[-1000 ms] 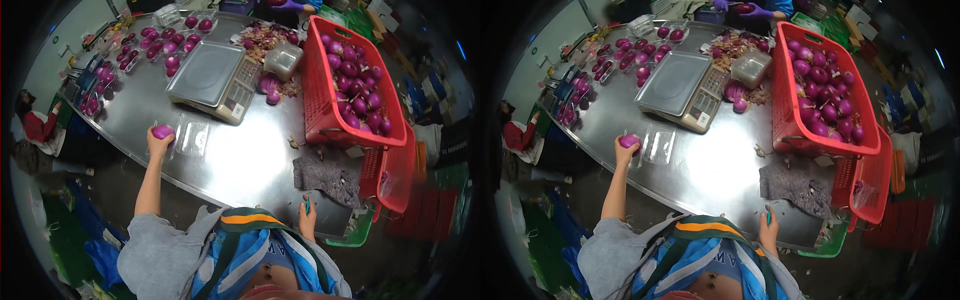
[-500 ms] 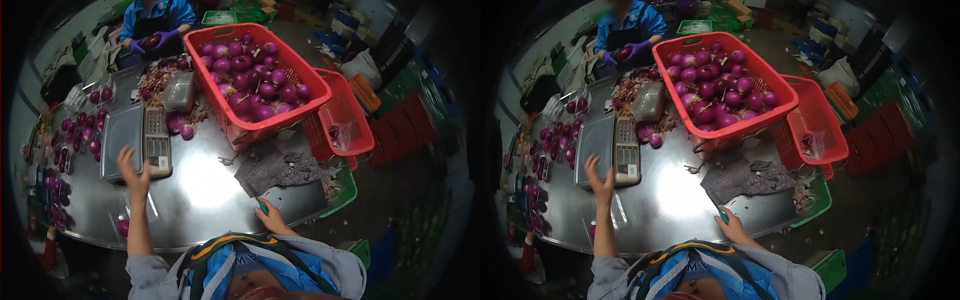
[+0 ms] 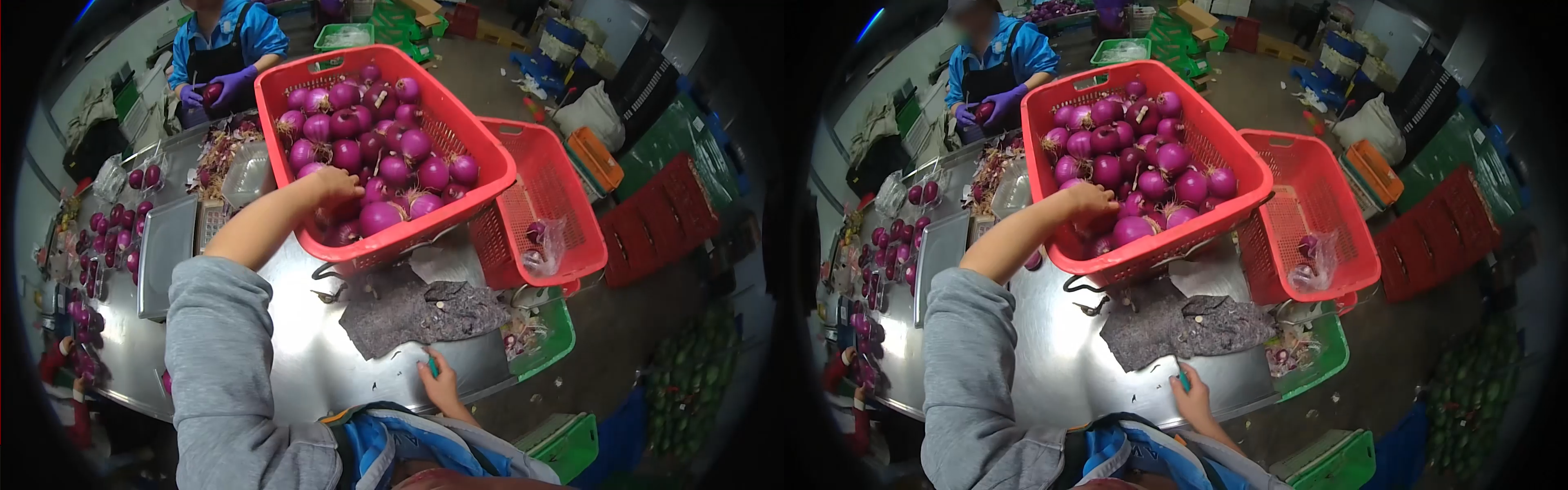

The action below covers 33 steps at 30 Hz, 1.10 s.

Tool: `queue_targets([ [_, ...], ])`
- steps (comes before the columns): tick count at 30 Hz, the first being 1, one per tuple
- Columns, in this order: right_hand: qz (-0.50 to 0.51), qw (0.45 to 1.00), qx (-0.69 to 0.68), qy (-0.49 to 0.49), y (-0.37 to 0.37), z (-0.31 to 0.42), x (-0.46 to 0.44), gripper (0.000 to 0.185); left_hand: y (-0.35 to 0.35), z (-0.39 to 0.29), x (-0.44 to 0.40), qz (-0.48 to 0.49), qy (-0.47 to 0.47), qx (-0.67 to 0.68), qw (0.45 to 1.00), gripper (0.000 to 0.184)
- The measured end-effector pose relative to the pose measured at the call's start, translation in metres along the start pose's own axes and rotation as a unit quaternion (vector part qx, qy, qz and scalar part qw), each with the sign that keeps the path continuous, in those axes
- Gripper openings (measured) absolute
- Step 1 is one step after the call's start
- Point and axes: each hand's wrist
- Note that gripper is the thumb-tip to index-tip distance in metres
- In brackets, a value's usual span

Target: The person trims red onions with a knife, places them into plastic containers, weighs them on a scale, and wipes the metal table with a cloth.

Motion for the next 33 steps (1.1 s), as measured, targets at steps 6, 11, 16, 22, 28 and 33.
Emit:
queue_targets([
  [6, -0.037, 0.999, -0.024, 0.012, 0.016, 0.016, -0.017, 0.038, 0.036, -0.016, 0.071, -0.486, 0.044, 0.232, 0.842, 0.084],
  [11, -0.036, 0.935, 0.023, 0.352, -0.008, 0.093, 0.019, 0.053, 0.010, -0.164, 0.142, -0.605, -0.003, 0.437, 0.665, 0.097],
  [16, -0.012, 0.856, 0.157, 0.493, -0.048, 0.135, 0.051, 0.059, -0.044, -0.290, 0.153, -0.511, 0.075, 0.828, 0.217, 0.084],
  [22, 0.002, 0.853, 0.216, 0.475, -0.076, 0.122, 0.070, 0.061, -0.079, -0.346, 0.172, -0.524, 0.051, 0.849, 0.039, 0.071],
  [28, -0.003, 0.833, 0.267, 0.484, -0.072, 0.126, 0.088, 0.057, -0.083, -0.364, 0.184, -0.565, 0.019, 0.822, 0.064, 0.077],
  [33, -0.025, 0.916, 0.153, 0.370, -0.063, 0.070, 0.051, 0.047, -0.097, -0.369, 0.214, -0.583, 0.021, 0.808, 0.081, 0.083],
])
Point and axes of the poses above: each hand's wrist, its own x-axis away from the middle knuckle, its own y-axis out of the back of the hand, z = x × y, and after that the axes turned 15 degrees about -y, right-handed
